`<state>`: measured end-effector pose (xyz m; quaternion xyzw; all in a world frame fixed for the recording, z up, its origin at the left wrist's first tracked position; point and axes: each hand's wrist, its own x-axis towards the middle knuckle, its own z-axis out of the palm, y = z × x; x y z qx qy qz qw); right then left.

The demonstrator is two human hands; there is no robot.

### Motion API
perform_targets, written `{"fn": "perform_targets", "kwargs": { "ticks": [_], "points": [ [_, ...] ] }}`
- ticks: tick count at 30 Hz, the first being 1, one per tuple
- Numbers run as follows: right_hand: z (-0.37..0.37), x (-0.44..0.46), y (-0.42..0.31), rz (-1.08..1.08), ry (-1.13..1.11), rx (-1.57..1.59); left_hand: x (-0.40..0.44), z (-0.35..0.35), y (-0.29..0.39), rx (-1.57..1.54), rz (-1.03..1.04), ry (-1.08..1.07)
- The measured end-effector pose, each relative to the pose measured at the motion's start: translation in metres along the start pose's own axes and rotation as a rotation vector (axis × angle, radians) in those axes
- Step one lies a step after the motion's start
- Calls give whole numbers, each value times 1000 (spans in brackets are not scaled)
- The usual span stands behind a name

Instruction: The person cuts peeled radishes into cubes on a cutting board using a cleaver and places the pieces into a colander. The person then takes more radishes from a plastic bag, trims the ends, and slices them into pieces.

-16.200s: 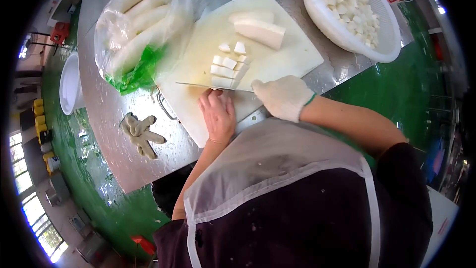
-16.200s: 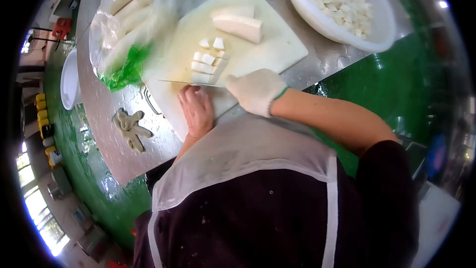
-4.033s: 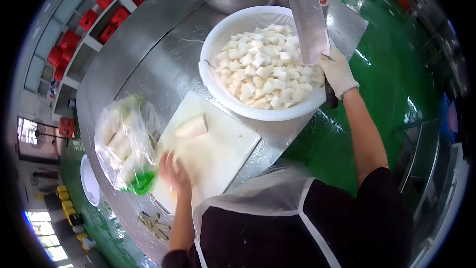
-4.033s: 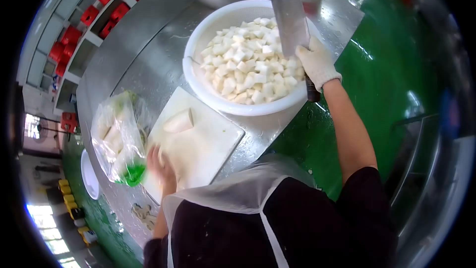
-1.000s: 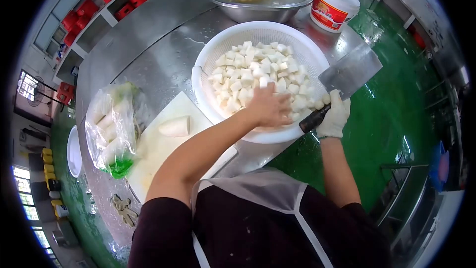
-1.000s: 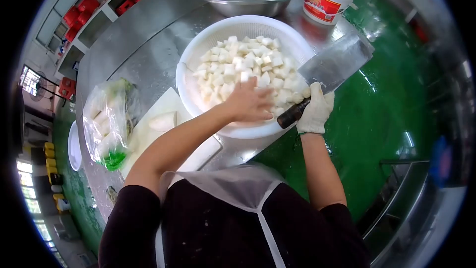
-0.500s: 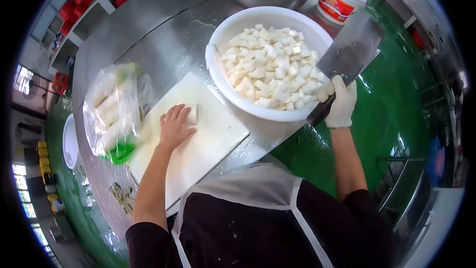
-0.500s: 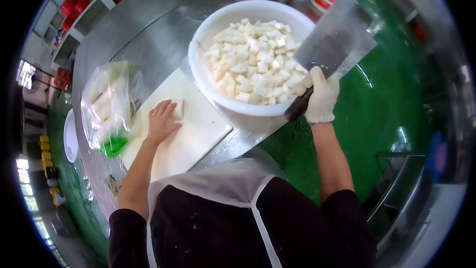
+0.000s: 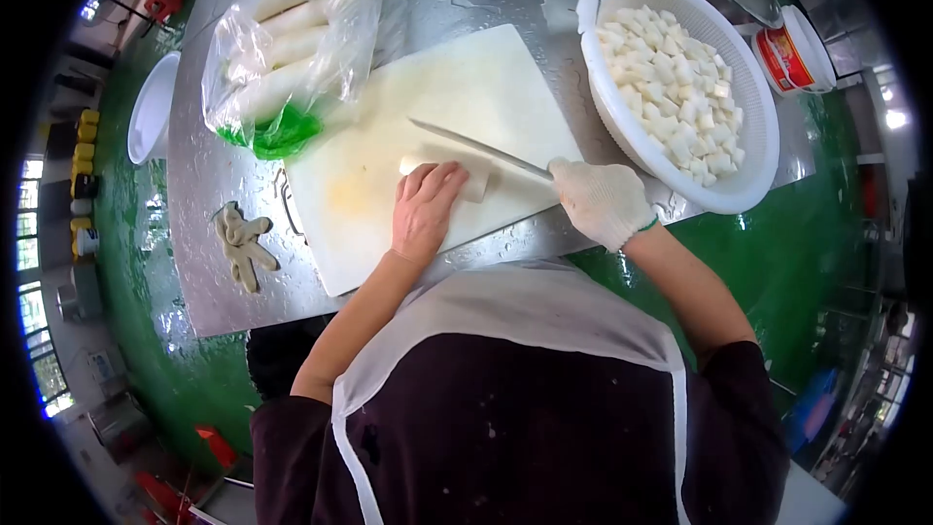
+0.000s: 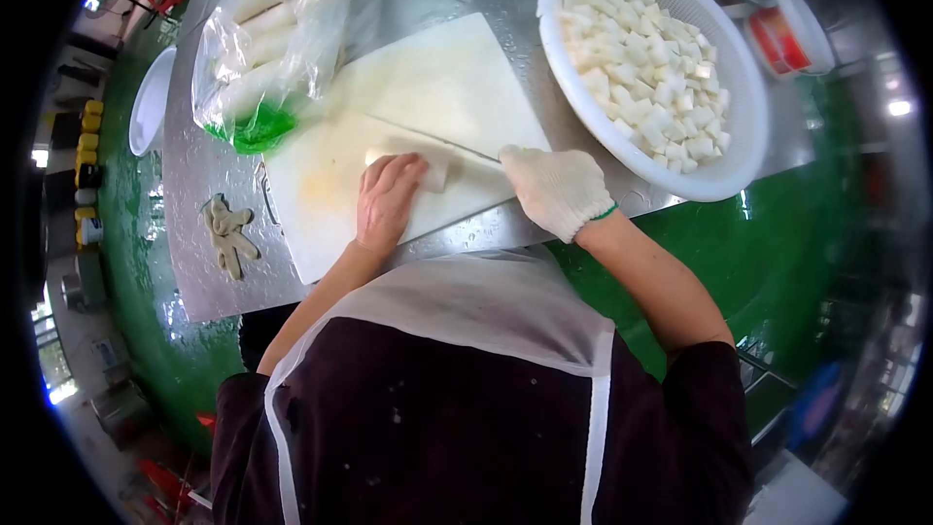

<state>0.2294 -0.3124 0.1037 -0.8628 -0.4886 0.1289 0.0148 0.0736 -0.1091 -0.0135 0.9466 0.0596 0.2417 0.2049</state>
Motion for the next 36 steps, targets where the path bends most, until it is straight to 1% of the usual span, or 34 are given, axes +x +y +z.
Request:
{"fn": "perform_targets", "kwargs": {
  "ticks": [2, 6, 8, 11, 14, 20, 23, 25, 27, 28, 31, 34, 36],
  "points": [
    [-1, 7, -2, -82, -1, -58, 6, 0, -4, -35, -12, -13],
    [-5, 5, -7, -110, -21, -150, 12, -5, -2, -69, -48, -29],
    [-11, 1, -11, -126, -36, -173, 10, 0, -5, -22, -54, -29],
    [-16, 3, -11, -113, -104, -173, 9, 3, -6, -4, -63, -27],
    [-21, 10, -5, -156, -135, -136, 11, 0, -5, -53, -74, -17],
    [-36, 38, -5, -94, -344, -111, 15, -2, -6, -75, -91, -28],
    [-6, 72, -22, -75, -322, 47, 12, -1, -7, -123, -108, -69],
    [0, 93, -38, -79, -306, 45, 14, 1, -5, -141, -119, -61],
    [5, 94, -37, -96, -246, 72, 13, -1, -5, -134, -107, -44],
    [7, 93, -38, -106, -214, 83, 13, -2, -6, -122, -87, -17],
    [4, 86, -36, -26, -162, 112, 12, -1, -5, -107, -47, 75],
    [-19, 60, -39, 25, -211, 91, 4, 0, -4, -107, -51, 133],
    [-25, 43, -36, -42, -222, 35, 5, 0, -2, -104, -41, 143]
  ]
}}
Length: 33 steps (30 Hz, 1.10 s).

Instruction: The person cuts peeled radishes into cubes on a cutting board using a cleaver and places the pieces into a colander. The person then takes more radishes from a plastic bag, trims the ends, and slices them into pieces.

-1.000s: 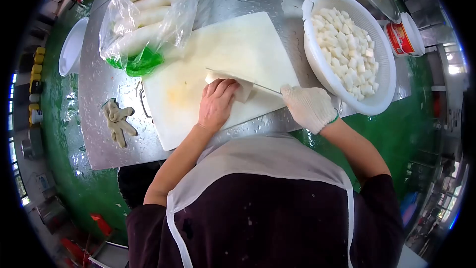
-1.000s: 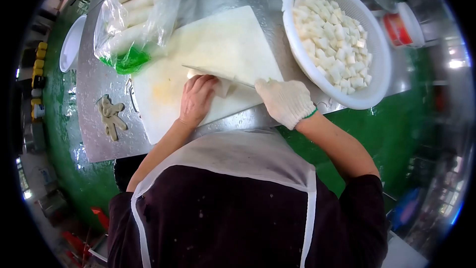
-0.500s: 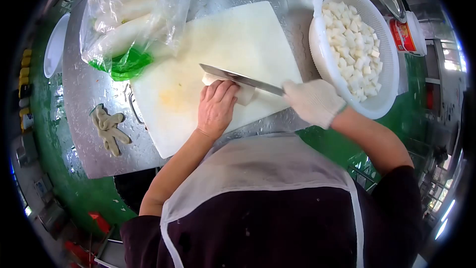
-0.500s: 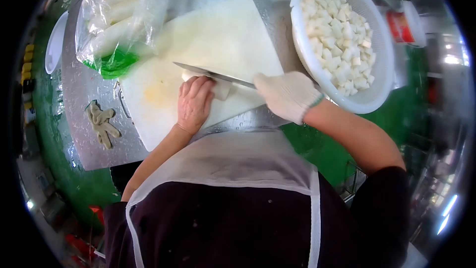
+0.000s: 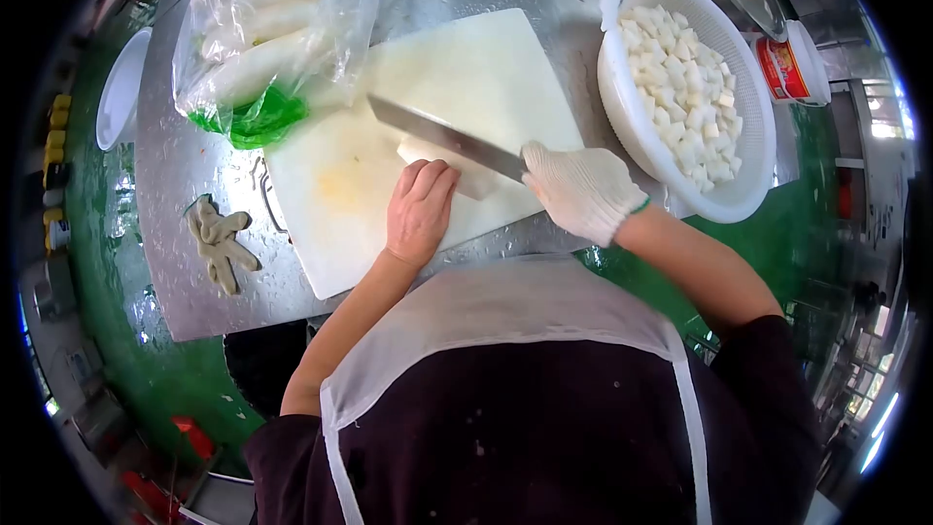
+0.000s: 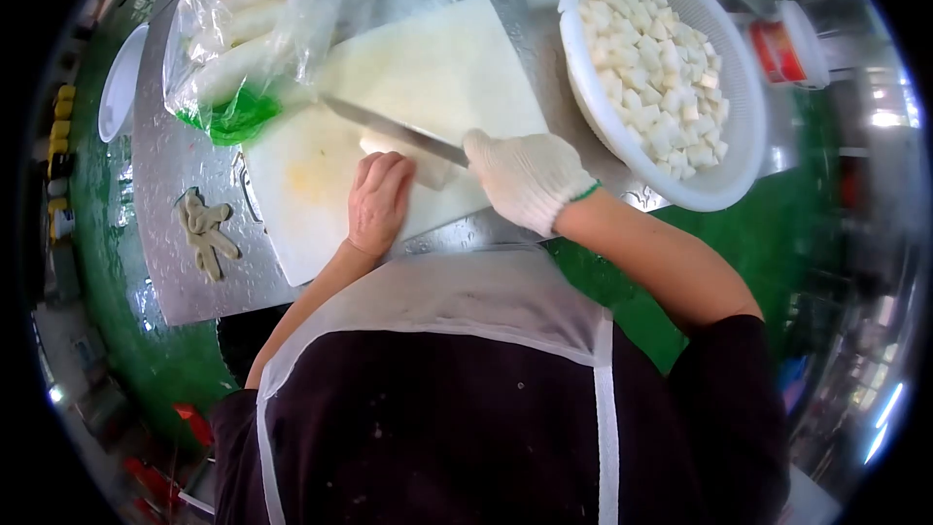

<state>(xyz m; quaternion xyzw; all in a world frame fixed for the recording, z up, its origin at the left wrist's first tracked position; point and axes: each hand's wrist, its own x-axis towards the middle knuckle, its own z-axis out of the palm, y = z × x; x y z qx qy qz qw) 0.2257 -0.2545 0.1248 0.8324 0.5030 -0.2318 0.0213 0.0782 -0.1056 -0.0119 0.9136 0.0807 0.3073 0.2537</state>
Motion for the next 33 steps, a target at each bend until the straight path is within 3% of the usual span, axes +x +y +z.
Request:
{"fn": "perform_targets", "kwargs": {
  "ticks": [4, 10, 19, 22, 24, 26, 29, 33],
  "points": [
    [-6, -10, -1, -15, -128, -96, -2, 5, -2, 3, 18, 19],
    [11, 12, -11, -5, -97, -33, -1, 3, -3, -35, 21, 2],
    [30, 38, -9, 25, 174, 92, 1, 1, -1, -50, 58, -2],
    [14, 21, -12, -16, 161, -62, 6, -24, 5, -140, 146, -17],
    [25, 12, -11, -68, 264, -130, 20, -54, 15, -108, 238, 133],
    [38, 10, -10, -87, 324, -201, 47, -68, 15, -99, 124, 150],
    [56, 12, -10, -95, 403, -269, 87, -65, -3, -145, 36, -304],
    [66, -3, -4, -149, 541, -305, 92, -20, -26, 137, 181, -755]
  ]
}}
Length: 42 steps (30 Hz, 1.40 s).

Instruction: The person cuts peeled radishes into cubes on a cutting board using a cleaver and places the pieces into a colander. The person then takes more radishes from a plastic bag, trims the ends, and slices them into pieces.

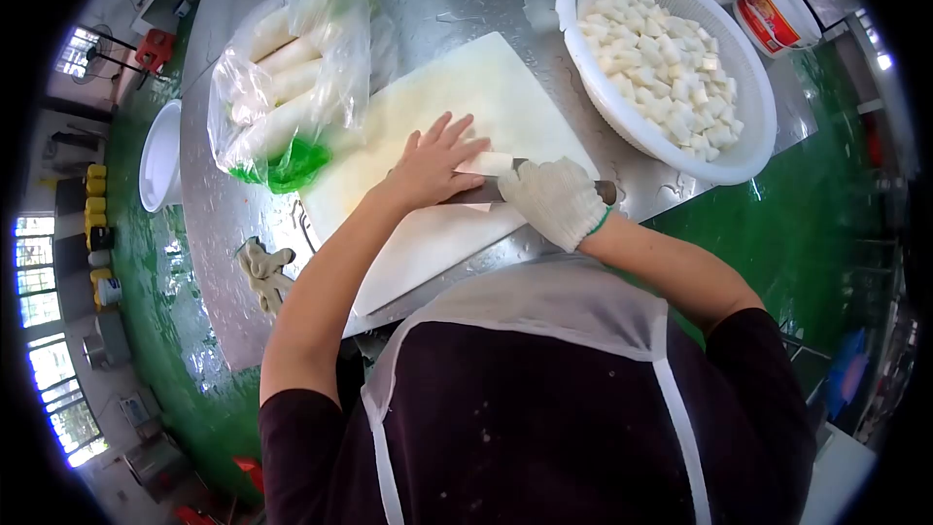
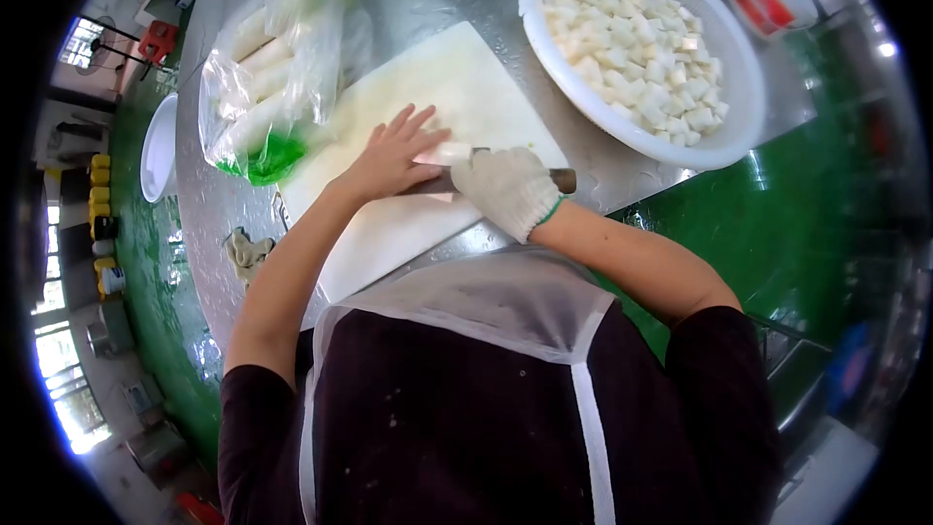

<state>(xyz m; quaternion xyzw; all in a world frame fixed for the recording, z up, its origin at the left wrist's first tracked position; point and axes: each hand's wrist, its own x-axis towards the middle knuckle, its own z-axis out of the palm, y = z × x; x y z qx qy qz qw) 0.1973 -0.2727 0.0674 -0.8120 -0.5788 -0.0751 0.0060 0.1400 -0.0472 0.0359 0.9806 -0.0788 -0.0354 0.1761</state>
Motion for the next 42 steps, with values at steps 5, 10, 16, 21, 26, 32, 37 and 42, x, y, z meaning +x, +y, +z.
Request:
{"fn": "perform_targets", "kwargs": {
  "ticks": [5, 10, 16, 21, 26, 32, 37, 42],
  "points": [
    [-8, -22, 10, 46, -80, 115, 27, 23, -14, 16, 22, -118],
    [-53, -60, 37, 183, -319, 157, 30, 22, -39, -185, 39, -83],
    [-50, -118, 47, 657, -182, 494, -26, 19, -23, -71, 63, 7],
    [-47, -79, 43, 833, -354, 528, -43, 65, 20, 18, -210, 271],
    [-35, -44, 40, 587, -310, 354, -26, 74, 52, -42, -445, 414],
    [-41, -33, 27, 367, -420, 259, -28, 73, 55, -88, -531, 395],
    [-53, -35, 29, 410, -365, 309, -39, 80, 48, -133, -443, 529],
    [-68, -30, 25, 350, -390, 351, -37, 83, 47, -189, -414, 575]
  ]
}}
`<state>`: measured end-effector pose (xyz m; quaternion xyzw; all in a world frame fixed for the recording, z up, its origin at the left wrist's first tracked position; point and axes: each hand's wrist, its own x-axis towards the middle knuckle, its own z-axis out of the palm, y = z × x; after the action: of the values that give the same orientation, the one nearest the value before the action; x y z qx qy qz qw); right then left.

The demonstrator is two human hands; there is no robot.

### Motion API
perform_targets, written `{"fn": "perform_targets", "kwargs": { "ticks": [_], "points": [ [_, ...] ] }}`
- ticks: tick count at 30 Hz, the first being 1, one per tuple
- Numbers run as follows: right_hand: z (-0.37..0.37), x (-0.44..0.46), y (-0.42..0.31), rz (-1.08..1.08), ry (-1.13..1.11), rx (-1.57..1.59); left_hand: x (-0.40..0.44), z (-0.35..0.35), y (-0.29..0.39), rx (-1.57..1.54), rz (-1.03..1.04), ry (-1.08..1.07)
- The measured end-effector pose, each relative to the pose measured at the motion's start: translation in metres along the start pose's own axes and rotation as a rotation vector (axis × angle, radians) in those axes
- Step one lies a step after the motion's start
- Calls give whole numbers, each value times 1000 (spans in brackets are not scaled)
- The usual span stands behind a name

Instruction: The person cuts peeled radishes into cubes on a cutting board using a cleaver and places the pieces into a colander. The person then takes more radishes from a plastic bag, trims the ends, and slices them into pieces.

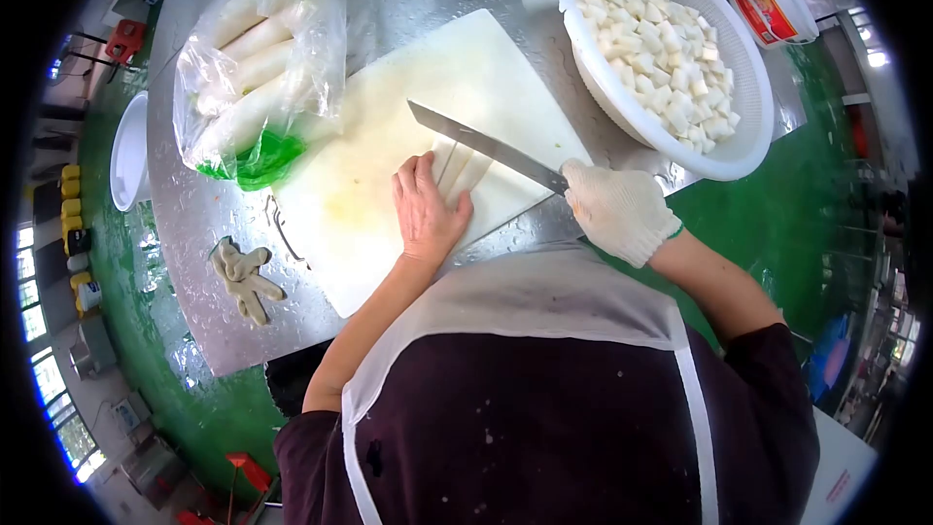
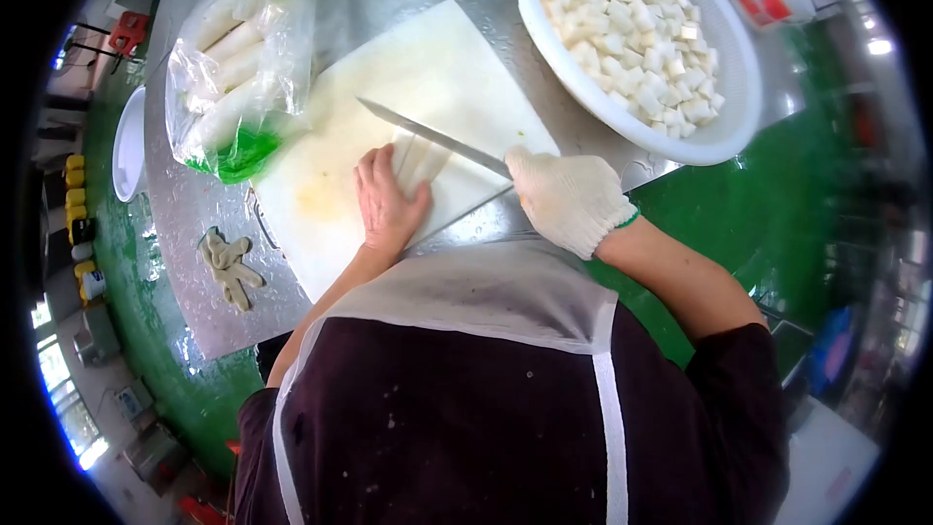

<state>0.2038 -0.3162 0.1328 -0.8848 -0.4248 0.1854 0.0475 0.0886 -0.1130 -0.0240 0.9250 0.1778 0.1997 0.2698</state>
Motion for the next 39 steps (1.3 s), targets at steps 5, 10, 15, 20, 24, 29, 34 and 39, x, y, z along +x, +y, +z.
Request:
{"fn": "perform_targets", "kwargs": {
  "ticks": [5, 10, 15, 20, 24, 29, 34, 39],
  "points": [
    [9, 20, 0, 39, -149, -2, 0, -1, 0, 10, 19, -6],
    [29, 68, -10, 37, -135, 41, 2, 1, 2, -8, 10, 2],
    [26, 62, -19, 73, -38, 4, 0, -7, 2, -46, 65, 58],
    [-1, 35, -32, -25, -116, -86, 4, -10, 4, -47, 110, 13],
    [14, 43, -33, -72, -91, -72, 6, -5, 1, -32, 128, -16],
    [48, 70, -44, -26, 9, -10, 6, -5, 0, -45, 148, -3],
    [17, 59, -48, -14, -56, -20, -7, -16, -3, -98, 116, -20],
    [17, 54, -53, -79, -128, -20, -9, -9, -3, -83, 132, -26]
  ]
}}
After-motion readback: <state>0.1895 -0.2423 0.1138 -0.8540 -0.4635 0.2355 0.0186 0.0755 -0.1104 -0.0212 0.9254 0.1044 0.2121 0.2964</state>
